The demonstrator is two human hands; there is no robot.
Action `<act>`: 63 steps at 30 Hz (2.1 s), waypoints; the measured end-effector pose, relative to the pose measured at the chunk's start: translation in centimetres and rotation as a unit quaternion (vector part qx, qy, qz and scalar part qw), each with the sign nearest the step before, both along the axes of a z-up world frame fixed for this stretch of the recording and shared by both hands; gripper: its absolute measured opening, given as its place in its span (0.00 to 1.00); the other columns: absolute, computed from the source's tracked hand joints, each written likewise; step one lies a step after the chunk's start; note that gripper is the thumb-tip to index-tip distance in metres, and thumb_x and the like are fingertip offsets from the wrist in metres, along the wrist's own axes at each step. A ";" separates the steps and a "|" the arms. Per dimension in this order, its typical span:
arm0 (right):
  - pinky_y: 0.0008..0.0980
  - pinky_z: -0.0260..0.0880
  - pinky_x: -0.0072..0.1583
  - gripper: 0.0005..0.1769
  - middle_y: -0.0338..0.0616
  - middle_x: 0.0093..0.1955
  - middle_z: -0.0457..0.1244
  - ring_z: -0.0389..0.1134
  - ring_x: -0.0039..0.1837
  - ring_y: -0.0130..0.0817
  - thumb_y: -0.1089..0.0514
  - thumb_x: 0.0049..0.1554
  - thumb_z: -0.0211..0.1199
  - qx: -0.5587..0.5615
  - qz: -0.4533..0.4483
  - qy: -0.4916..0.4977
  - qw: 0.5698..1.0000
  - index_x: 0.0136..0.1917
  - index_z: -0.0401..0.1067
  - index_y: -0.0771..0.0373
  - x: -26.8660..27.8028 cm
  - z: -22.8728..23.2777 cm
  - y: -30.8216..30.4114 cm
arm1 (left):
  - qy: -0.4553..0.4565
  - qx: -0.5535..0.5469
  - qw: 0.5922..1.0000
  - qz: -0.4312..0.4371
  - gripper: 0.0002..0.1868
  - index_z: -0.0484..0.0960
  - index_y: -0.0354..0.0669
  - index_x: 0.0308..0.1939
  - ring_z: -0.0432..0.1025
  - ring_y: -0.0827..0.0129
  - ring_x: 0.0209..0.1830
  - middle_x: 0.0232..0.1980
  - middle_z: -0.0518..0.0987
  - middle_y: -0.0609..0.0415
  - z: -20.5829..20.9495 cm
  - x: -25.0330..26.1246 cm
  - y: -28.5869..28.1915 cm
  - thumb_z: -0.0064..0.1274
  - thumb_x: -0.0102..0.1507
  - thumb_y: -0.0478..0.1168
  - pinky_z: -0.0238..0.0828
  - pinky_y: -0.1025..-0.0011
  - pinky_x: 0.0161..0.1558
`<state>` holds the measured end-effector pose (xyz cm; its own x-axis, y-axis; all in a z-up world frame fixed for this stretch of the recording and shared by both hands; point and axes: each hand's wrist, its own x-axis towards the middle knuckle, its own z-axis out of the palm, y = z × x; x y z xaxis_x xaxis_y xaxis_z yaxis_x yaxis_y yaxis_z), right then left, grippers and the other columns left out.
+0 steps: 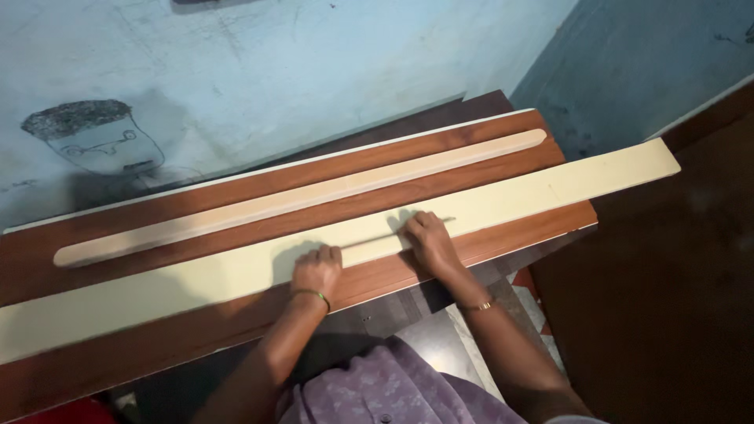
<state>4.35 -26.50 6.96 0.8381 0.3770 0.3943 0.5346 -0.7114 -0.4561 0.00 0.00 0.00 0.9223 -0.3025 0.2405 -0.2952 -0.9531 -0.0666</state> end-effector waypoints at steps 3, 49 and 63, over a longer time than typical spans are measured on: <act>0.47 0.66 0.52 0.04 0.49 0.44 0.63 0.65 0.49 0.52 0.66 0.53 0.66 0.009 -0.013 -0.025 1.000 0.43 0.73 0.61 -1.0 -0.2 -1.4 | -0.073 -0.027 0.996 -0.033 0.05 0.79 0.43 0.34 0.78 0.61 0.34 0.33 0.79 0.51 0.3 -0.8 -1.5 0.51 0.56 0.38 0.77 0.61 0.37; 0.42 0.65 0.53 0.19 0.44 0.52 0.68 0.68 0.52 0.45 0.61 0.55 0.65 -0.045 -0.041 -0.095 0.994 0.61 0.76 0.56 -8.3 2.8 -8.1 | 0.142 -0.387 0.910 -0.032 0.18 0.83 0.48 0.51 0.77 0.49 0.52 0.50 0.83 0.46 8.6 1.0 -2.2 0.62 0.58 0.41 0.73 0.59 0.53; 0.57 0.71 0.54 0.29 0.68 0.50 0.69 0.72 0.51 0.64 0.54 0.65 0.54 -0.071 -0.552 0.230 0.798 0.78 0.60 0.39 -8.6 3.7 -21.4 | 0.117 -0.009 0.989 0.089 0.55 0.53 0.57 0.79 0.44 0.56 0.82 0.81 0.54 0.55 5.5 -1.3 5.4 0.45 0.54 0.77 0.32 0.40 0.76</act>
